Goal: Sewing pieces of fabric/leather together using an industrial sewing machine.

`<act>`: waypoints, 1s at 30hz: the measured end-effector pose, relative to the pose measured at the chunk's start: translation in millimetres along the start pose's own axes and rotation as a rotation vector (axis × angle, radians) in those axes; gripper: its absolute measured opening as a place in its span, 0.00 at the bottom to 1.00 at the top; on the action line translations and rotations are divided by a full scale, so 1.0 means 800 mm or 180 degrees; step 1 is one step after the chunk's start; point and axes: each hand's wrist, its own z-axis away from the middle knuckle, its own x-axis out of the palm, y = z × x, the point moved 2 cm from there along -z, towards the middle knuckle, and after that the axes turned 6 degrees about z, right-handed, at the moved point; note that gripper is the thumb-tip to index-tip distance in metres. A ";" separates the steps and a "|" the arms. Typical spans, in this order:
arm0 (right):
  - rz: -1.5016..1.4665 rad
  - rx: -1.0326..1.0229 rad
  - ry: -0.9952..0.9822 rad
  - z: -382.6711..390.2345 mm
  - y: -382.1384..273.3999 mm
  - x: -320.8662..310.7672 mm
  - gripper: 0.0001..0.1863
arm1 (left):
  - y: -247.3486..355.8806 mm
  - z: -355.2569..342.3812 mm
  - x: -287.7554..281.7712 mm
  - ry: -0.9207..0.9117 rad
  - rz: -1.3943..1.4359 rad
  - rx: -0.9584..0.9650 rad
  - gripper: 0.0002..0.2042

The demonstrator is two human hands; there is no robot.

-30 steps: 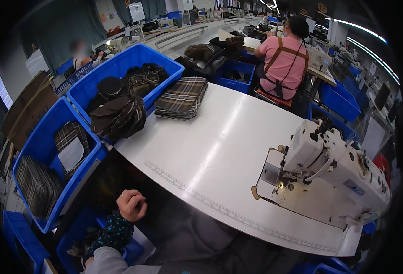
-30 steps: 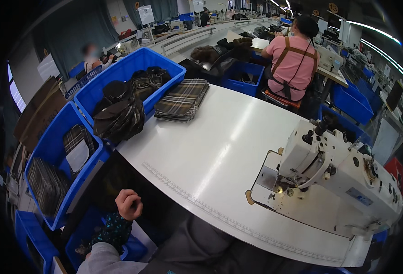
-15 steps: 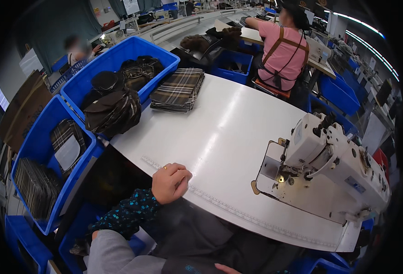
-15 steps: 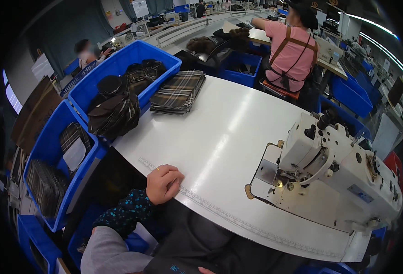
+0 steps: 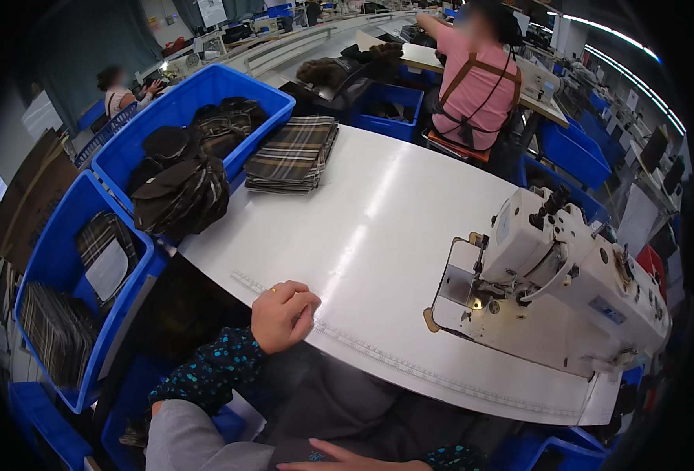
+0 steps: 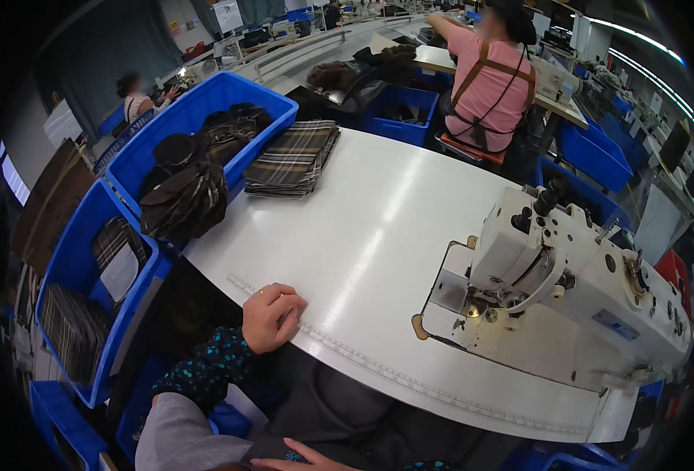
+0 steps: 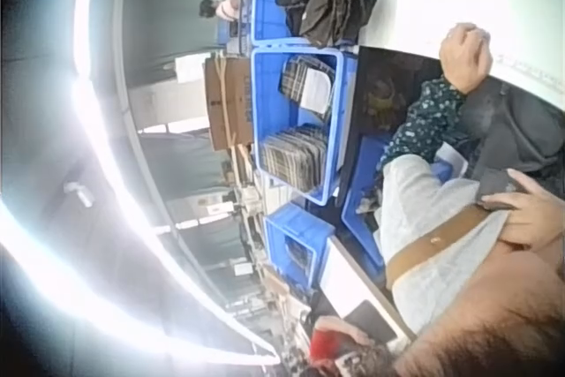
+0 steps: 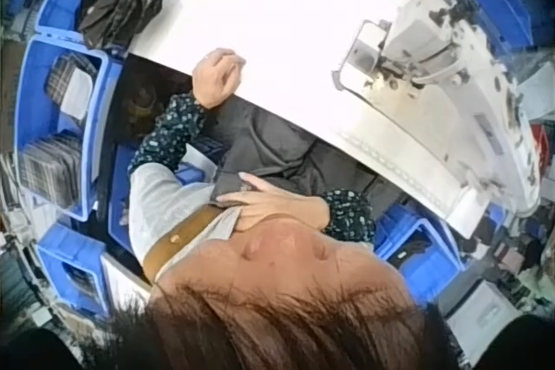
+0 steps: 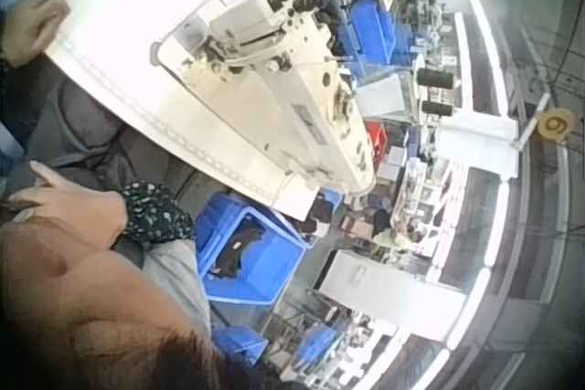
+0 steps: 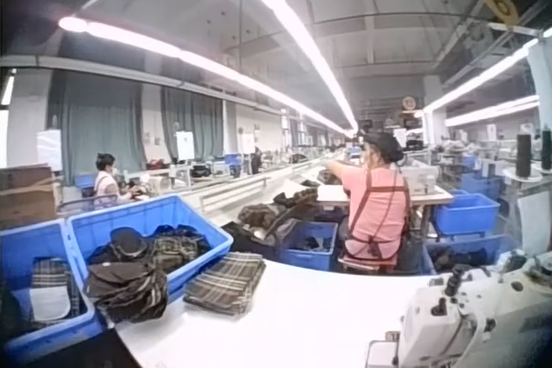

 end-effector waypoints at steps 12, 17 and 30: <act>-0.0640 0.0613 0.0988 0.045 -0.017 -0.040 0.08 | -0.002 0.002 0.002 0.0065 -0.0073 0.0089 0.06; -0.1672 0.0414 0.1104 0.035 -0.010 0.002 0.10 | 0.001 -0.003 -0.001 -0.0049 0.0059 -0.0122 0.07; -0.1351 0.0378 0.0700 -0.006 -0.012 0.004 0.18 | -0.001 -0.003 0.000 -0.0118 0.0059 -0.0103 0.07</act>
